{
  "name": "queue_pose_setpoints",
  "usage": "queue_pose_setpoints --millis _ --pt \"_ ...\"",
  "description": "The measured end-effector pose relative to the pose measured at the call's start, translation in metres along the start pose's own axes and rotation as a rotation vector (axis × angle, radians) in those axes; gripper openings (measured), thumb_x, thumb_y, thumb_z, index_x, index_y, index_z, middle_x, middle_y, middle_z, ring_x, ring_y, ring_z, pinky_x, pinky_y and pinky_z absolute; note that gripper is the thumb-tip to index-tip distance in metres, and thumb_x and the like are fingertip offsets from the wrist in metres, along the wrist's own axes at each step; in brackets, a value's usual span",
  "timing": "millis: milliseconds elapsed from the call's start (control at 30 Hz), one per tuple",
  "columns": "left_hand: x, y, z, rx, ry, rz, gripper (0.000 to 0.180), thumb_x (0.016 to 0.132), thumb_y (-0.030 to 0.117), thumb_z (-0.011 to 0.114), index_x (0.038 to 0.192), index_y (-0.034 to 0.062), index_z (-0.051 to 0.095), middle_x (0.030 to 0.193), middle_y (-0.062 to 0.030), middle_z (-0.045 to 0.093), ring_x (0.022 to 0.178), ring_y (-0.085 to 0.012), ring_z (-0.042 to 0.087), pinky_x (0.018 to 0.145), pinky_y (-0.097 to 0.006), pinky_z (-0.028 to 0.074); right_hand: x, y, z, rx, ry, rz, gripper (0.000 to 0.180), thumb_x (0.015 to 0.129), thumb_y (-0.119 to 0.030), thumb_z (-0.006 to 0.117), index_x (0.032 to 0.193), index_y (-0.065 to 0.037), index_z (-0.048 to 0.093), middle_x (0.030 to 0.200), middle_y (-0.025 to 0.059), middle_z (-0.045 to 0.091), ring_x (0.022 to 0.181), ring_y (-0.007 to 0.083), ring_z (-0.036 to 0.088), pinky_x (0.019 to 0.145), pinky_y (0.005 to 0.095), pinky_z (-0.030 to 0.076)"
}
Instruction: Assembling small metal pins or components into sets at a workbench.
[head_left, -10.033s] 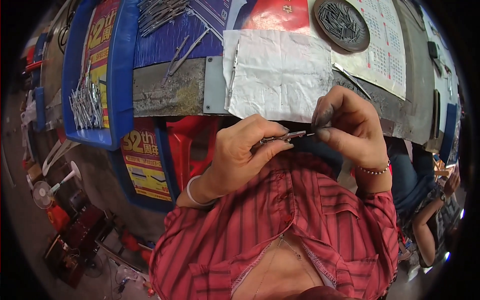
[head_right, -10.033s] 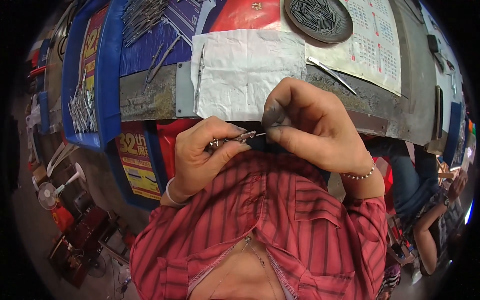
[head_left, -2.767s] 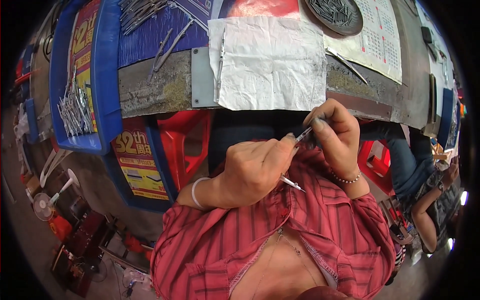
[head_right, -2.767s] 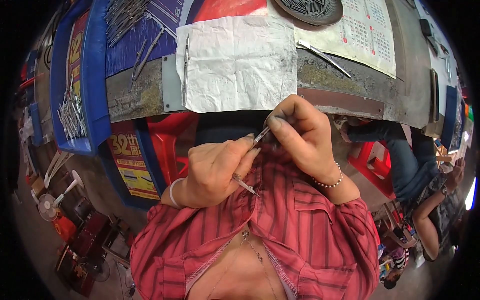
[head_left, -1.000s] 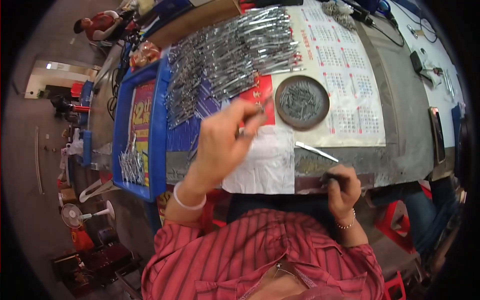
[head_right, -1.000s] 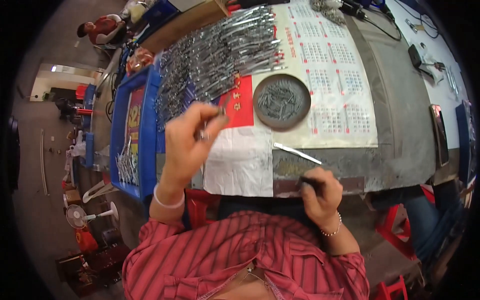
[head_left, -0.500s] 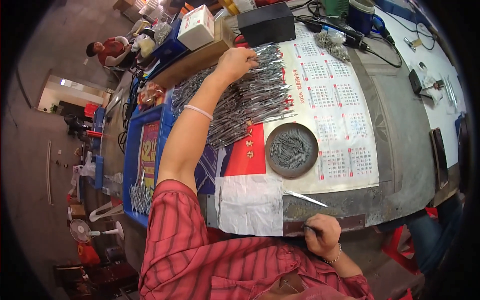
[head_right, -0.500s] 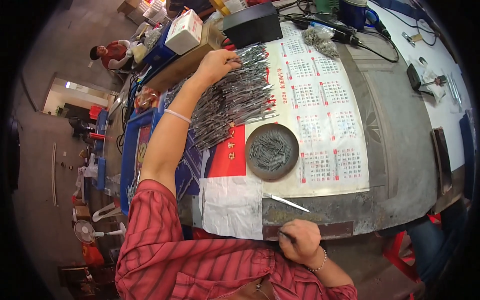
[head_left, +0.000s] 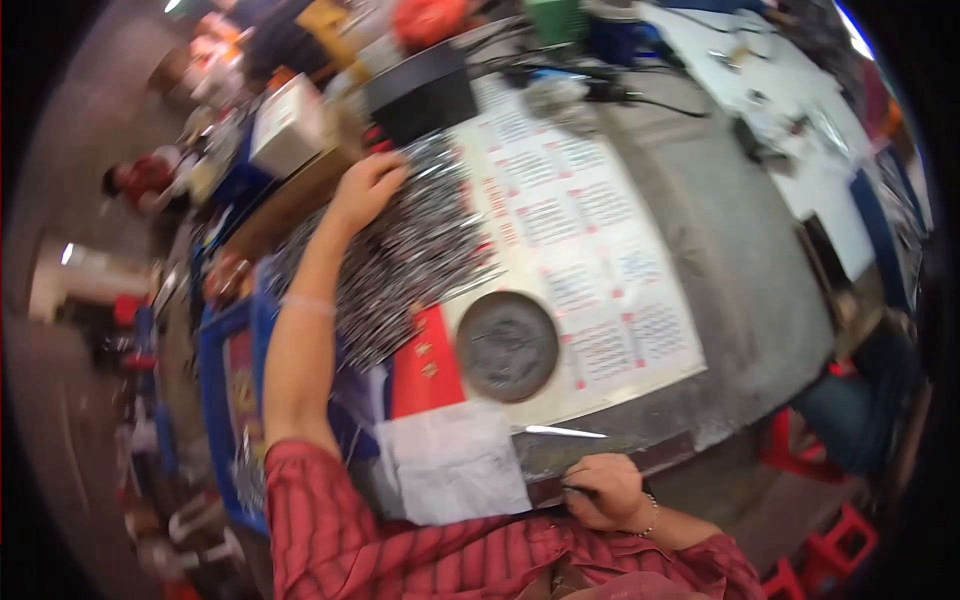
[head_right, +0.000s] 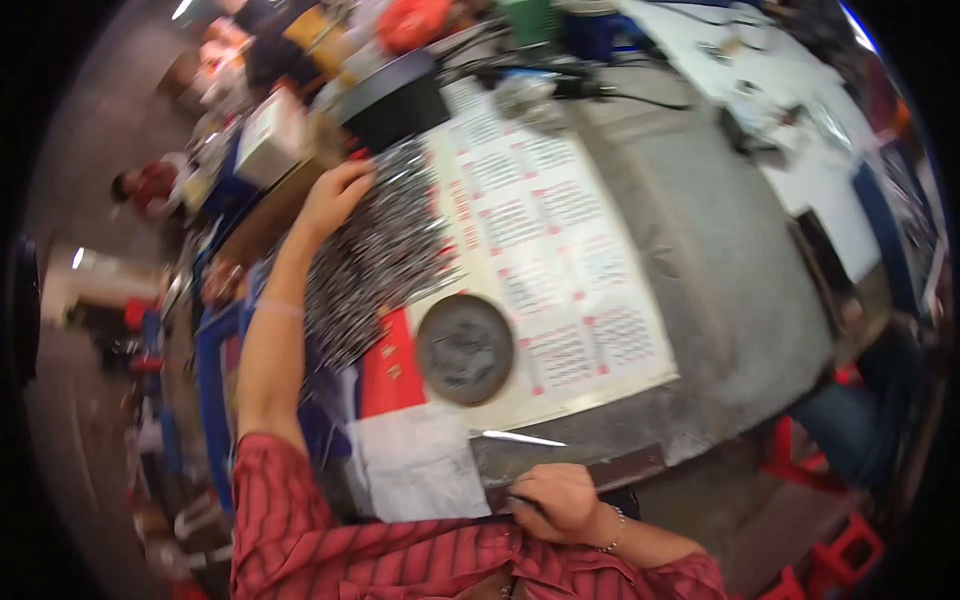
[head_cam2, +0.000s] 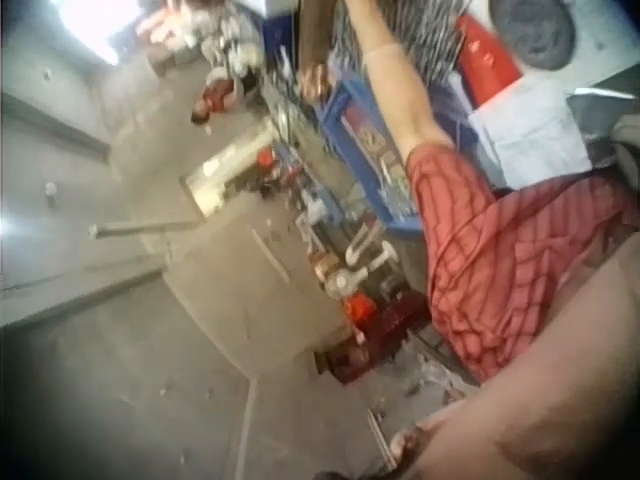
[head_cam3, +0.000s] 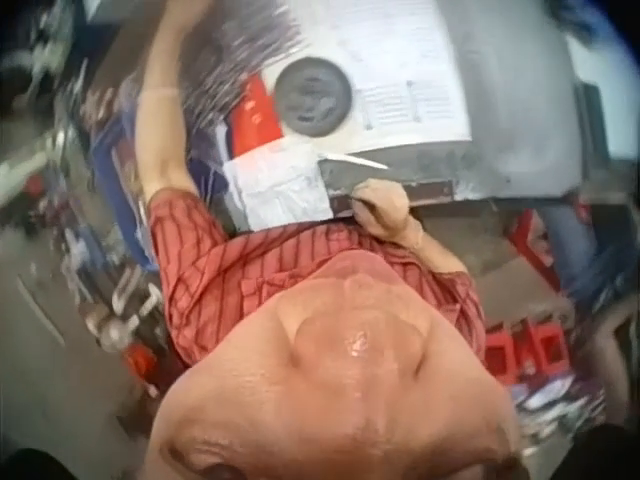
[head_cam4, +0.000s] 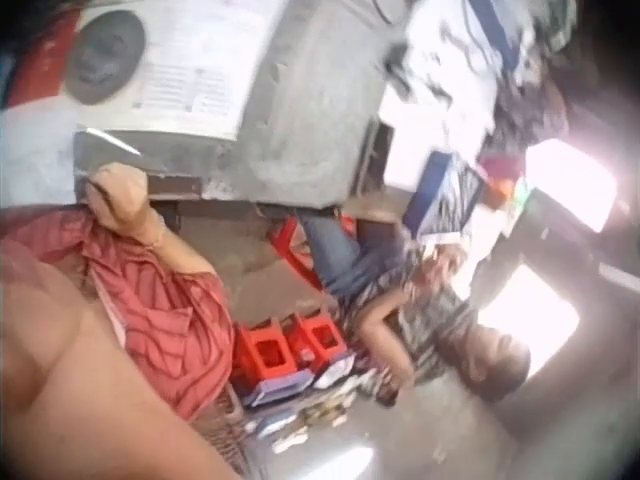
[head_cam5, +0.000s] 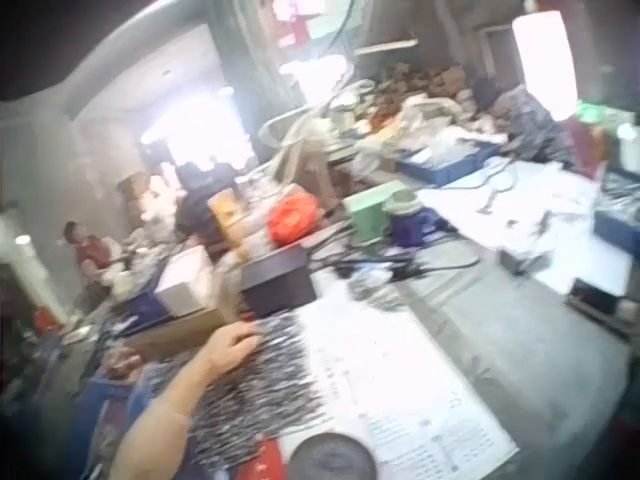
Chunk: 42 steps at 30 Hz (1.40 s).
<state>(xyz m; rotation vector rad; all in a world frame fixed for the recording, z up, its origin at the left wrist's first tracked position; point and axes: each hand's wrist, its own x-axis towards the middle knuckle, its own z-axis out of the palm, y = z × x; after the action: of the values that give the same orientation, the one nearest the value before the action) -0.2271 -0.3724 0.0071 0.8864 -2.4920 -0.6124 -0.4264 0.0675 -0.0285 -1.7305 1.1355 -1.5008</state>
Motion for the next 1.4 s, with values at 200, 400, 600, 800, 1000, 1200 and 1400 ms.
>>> queue_pose_setpoints --millis 200,400,600,800,1000,1200,1400 --pt "-0.025 -0.021 0.002 0.07 0.062 -0.045 0.02 0.083 0.01 0.063 0.099 -0.0016 0.065 0.094 -0.0111 0.065 0.087 -0.0197 0.062 0.08 -0.028 0.047 -0.001 -0.001 0.008 0.004 0.024 -0.049 0.014 0.078 -0.007 0.066 0.087 -0.001 0.057 0.07 0.0107 0.05 0.058 0.028 0.053 0.051 0.0369 0.042" --pt "-0.028 0.019 0.002 0.0 0.121 -0.018 0.019 0.085 0.008 0.059 0.099 -0.0031 0.063 0.088 -0.0085 0.062 0.081 -0.015 0.058 0.074 -0.027 0.045 -0.01 -0.006 0.014 -0.05 0.069 -0.05 0.014 0.079 -0.006 0.064 0.089 -0.001 0.056 0.068 0.0109 0.05 0.057 0.0299 0.053 0.051 0.0379 0.041" --pt "-0.086 0.079 -0.026 -0.125 0.325 -0.119 0.02 0.089 0.005 0.053 0.106 -0.0032 0.06 0.1 -0.0073 0.061 0.092 -0.0143 0.058 0.083 -0.026 0.044 -0.015 -0.004 0.022 -0.108 0.063 -0.021 0.015 0.078 -0.007 0.063 0.089 -0.001 0.054 0.069 0.0123 0.051 0.058 0.0303 0.054 0.052 0.0388 0.042" --pt "-0.233 0.164 -0.034 -0.332 0.487 -0.338 0.02 0.091 0.003 0.052 0.11 -0.0028 0.058 0.103 -0.0034 0.059 0.097 -0.0113 0.054 0.089 -0.025 0.042 -0.012 0.002 0.023 -0.26 0.072 0.003 0.015 0.074 -0.008 0.067 0.086 -0.004 0.059 0.072 0.0141 0.058 0.062 0.0325 0.057 0.055 0.0387 0.045" --pt "-0.359 0.207 -0.003 -0.289 0.59 -0.631 0.017 0.085 -0.001 0.058 0.101 -0.0029 0.062 0.097 -0.007 0.06 0.089 -0.0126 0.057 0.079 -0.023 0.045 -0.014 -0.005 0.019 -0.389 0.166 0.15 0.011 0.08 -0.006 0.062 0.09 -0.002 0.059 0.078 0.0124 0.061 0.065 0.0246 0.06 0.058 0.0318 0.047" --pt "-0.413 0.209 -0.004 0.013 0.568 -0.682 0.02 0.081 0.002 0.06 0.101 -0.0012 0.062 0.095 -0.0113 0.06 0.08 -0.0204 0.06 0.07 -0.027 0.047 -0.012 -0.01 0.038 -0.169 0.202 0.197 0.004 0.091 -0.004 0.055 0.092 0.001 0.055 0.07 0.0005 0.054 0.06 0.0054 0.049 0.056 0.0197 0.041" --pt "-0.407 0.174 0.011 0.324 0.491 -0.598 0.028 0.078 0.005 0.062 0.105 0.0005 0.059 0.101 -0.0161 0.058 0.095 -0.0346 0.054 0.083 -0.041 0.044 -0.009 -0.028 0.039 -0.16 0.107 0.192 0.004 0.089 0.003 0.055 0.093 0.003 0.055 0.081 0.0026 0.055 0.071 0.006 0.051 0.065 0.0181 0.041"
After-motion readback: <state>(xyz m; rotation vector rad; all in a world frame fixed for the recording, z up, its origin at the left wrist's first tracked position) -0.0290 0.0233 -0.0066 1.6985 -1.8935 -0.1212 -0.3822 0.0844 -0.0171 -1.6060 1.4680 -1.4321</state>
